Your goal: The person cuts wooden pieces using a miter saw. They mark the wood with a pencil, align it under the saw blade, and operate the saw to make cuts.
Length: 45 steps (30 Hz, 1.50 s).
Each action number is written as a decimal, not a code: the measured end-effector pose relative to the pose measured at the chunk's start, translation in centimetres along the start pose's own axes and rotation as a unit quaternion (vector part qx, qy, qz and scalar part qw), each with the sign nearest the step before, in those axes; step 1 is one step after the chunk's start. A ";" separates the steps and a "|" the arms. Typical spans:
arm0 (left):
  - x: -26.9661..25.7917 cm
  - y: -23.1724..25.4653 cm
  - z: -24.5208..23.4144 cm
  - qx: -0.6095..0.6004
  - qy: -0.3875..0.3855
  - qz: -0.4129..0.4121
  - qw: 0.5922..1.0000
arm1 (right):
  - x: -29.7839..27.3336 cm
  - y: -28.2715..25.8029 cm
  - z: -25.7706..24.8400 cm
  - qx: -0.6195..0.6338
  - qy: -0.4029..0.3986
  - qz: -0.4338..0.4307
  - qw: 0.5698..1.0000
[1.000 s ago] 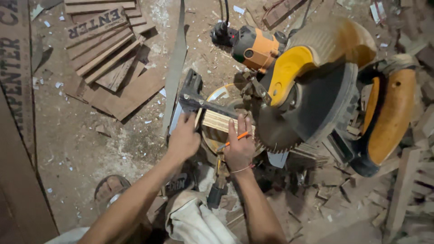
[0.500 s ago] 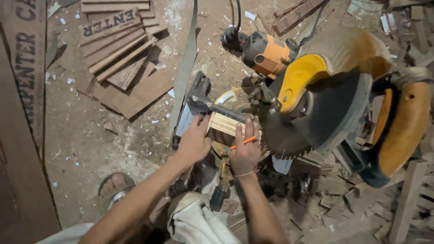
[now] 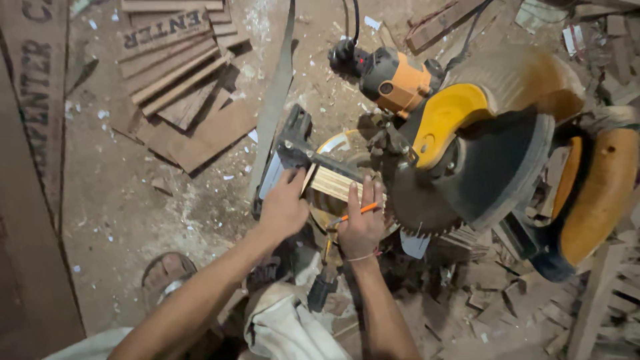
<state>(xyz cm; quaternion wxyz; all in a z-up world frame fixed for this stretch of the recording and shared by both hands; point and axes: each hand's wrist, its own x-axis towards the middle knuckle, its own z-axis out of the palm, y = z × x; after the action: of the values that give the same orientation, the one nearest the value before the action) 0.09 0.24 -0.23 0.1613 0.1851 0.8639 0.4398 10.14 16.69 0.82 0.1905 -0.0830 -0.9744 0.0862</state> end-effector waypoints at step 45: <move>-0.3 -2.0 3.9 -0.032 0.013 0.000 0.999 | -0.5 -0.4 -0.2 -0.017 -0.004 0.008 1.000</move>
<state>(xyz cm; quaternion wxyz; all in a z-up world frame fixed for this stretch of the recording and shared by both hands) 1.70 1.80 -4.04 0.1557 0.1738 0.8514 0.4697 10.61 16.19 0.92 0.1844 -0.0933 -0.9758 0.0714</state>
